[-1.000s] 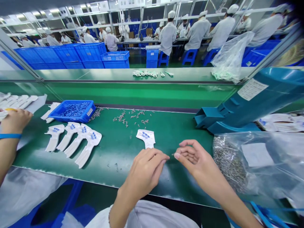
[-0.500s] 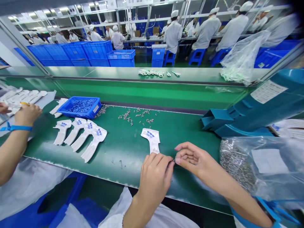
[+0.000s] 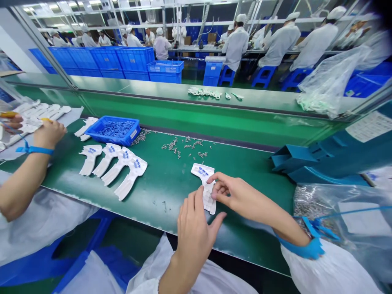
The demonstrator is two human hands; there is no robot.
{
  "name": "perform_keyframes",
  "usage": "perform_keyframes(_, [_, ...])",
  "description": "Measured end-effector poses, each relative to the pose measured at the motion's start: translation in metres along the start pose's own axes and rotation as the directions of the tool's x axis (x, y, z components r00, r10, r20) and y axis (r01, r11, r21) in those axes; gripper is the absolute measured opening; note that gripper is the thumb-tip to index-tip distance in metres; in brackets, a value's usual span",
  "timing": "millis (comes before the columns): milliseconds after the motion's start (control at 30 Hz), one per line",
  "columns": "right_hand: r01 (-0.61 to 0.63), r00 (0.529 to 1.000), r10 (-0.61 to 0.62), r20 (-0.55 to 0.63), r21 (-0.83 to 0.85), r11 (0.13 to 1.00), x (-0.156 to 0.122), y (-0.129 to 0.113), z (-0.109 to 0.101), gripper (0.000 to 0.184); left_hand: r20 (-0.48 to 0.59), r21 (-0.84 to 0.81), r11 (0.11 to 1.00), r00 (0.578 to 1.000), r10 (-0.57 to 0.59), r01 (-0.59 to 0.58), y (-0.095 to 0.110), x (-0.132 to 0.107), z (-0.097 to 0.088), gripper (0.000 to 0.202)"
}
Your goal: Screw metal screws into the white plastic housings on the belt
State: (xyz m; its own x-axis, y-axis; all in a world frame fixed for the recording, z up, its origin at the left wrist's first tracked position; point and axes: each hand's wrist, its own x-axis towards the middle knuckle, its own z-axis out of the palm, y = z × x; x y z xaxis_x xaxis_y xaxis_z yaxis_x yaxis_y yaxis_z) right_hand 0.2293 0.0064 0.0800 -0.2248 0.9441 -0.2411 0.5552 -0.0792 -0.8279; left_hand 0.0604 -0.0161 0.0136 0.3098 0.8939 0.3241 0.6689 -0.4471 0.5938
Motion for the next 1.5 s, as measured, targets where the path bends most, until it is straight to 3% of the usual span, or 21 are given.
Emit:
perform_keyframes(200, [-0.033,0.993,0.056,0.104,-0.216,0.976,0.026,-0.01,-0.006,0.028,0.025,-0.056,0.997,0.998,-0.06,0.061,0.004,0.006,0.006,0.094])
perform_keyframes(433, [-0.065,0.988,0.109,0.107,-0.355,0.933,0.035,-0.011,-0.007,0.032,0.087,-0.147,0.982,0.991,-0.105,0.117,-0.002,0.005,0.003,0.078])
perform_keyframes(767, [0.045,0.974,0.03,0.225,-0.321,0.946,0.043,-0.013,-0.018,0.022,0.01,-0.219,0.974,0.998,0.058,-0.054,0.001,0.013,0.007,0.081])
perform_keyframes(900, [0.097,0.959,-0.002,0.284,-0.322,0.942,0.048,-0.008,-0.021,0.016,0.001,-0.284,0.956,0.998,0.071,-0.067,-0.003,0.014,0.011,0.075])
perform_keyframes(1200, [0.048,0.956,0.113,0.272,-0.521,0.852,0.066,-0.016,-0.023,0.022,0.054,-0.344,0.938,0.997,0.063,-0.041,-0.006,0.014,0.01,0.074])
perform_keyframes(1500, [-0.022,0.956,0.192,0.221,-0.6,0.799,0.062,-0.023,-0.017,0.023,0.059,-0.343,0.938,0.995,0.076,-0.051,-0.008,0.014,0.011,0.072])
